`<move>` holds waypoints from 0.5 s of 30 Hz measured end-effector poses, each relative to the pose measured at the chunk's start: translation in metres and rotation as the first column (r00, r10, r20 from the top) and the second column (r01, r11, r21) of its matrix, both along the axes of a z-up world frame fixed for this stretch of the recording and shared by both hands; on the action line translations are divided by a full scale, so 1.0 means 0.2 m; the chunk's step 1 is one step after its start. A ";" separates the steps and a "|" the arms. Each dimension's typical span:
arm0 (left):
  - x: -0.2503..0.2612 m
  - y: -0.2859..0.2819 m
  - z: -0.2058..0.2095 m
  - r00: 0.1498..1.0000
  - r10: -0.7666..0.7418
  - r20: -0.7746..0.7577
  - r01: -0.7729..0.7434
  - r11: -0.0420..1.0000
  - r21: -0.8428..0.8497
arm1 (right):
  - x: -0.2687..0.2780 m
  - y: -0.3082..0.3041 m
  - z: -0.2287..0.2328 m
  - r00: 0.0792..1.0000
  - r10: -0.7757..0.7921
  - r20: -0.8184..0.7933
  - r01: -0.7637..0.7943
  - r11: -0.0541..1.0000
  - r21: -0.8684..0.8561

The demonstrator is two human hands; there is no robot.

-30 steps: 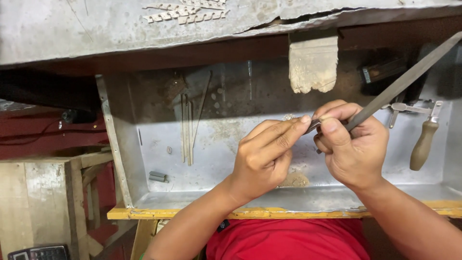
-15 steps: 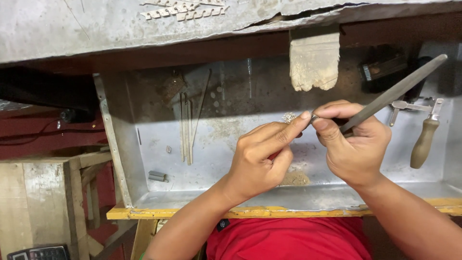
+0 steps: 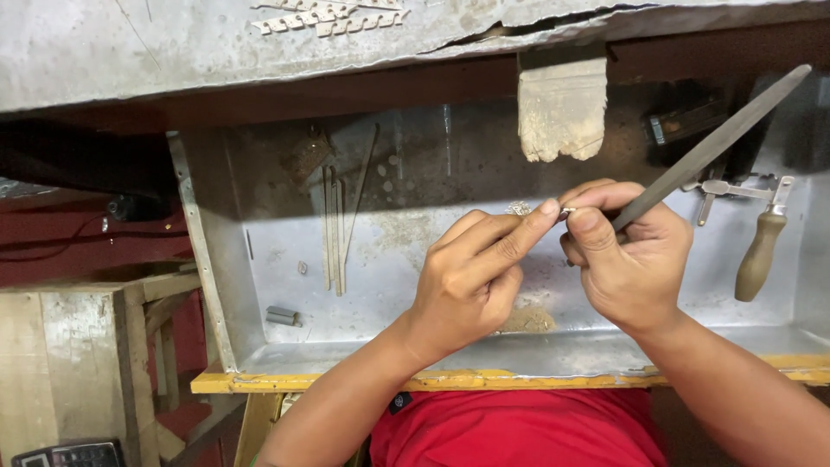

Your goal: A person uses a hand file to shape and smooth a small metal jewelry component held in place with pliers at a workbench.

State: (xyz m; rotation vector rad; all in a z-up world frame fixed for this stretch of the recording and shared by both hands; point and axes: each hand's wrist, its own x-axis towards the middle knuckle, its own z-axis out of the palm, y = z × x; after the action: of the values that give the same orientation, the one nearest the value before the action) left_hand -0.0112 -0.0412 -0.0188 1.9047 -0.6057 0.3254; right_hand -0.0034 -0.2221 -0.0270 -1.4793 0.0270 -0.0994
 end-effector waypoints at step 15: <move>0.01 0.05 0.04 0.959 -0.132 -0.252 0.080 0.975 -0.208 | 0.04 -0.07 -0.02 0.986 0.165 0.029 -0.163 0.985 -0.059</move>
State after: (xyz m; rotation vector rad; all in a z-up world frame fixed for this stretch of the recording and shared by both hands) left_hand -0.0097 -0.0316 -0.0101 1.6825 -0.4761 0.0557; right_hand 0.0052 -0.2366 -0.0304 -1.5303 -0.1259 0.0080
